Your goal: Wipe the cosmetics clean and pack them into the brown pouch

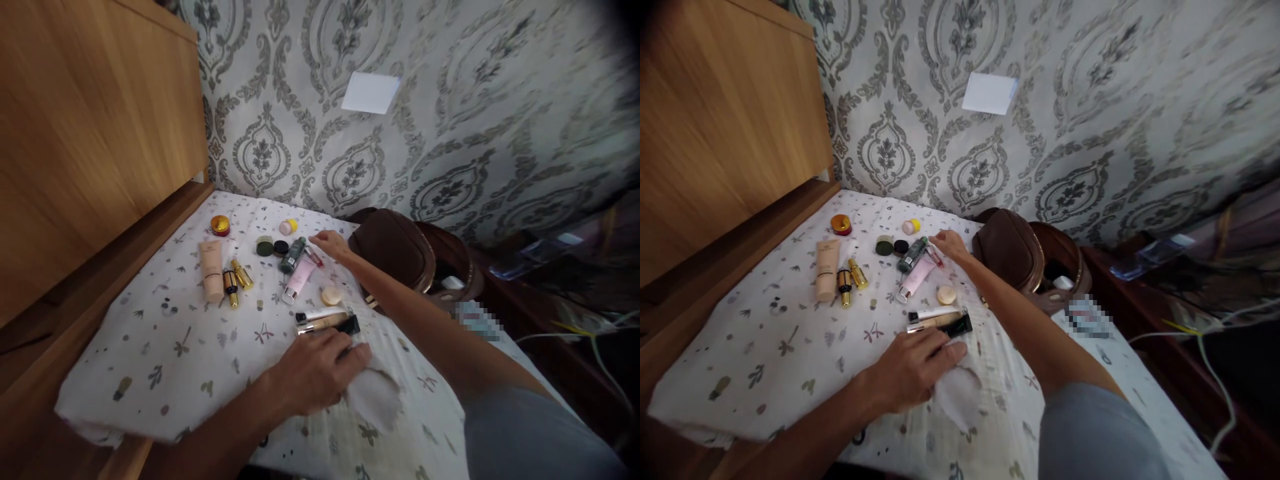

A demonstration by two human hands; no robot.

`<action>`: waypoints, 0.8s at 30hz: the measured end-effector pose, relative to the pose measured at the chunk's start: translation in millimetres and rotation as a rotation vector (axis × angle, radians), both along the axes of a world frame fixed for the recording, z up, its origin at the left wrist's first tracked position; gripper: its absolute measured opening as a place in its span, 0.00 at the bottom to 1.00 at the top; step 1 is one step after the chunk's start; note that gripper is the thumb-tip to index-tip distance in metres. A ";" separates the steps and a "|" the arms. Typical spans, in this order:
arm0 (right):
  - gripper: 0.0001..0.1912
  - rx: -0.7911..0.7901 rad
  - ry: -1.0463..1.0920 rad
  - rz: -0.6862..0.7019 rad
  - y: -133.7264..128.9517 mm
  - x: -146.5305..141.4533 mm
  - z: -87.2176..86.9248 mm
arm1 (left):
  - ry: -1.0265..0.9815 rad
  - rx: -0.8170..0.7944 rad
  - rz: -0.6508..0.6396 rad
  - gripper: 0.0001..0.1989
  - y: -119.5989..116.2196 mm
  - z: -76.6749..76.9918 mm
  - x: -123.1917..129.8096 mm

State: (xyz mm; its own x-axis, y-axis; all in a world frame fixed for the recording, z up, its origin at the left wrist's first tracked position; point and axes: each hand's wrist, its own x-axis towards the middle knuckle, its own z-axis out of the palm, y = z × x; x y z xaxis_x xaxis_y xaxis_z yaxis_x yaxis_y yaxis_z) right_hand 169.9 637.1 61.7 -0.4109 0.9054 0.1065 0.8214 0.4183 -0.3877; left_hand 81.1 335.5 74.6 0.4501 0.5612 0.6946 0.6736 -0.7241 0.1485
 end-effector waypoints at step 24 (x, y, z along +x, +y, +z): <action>0.12 0.169 -0.001 0.378 3.5 -96.2 16.5 | 0.127 -0.141 0.012 0.18 1.2 5.0 -6.3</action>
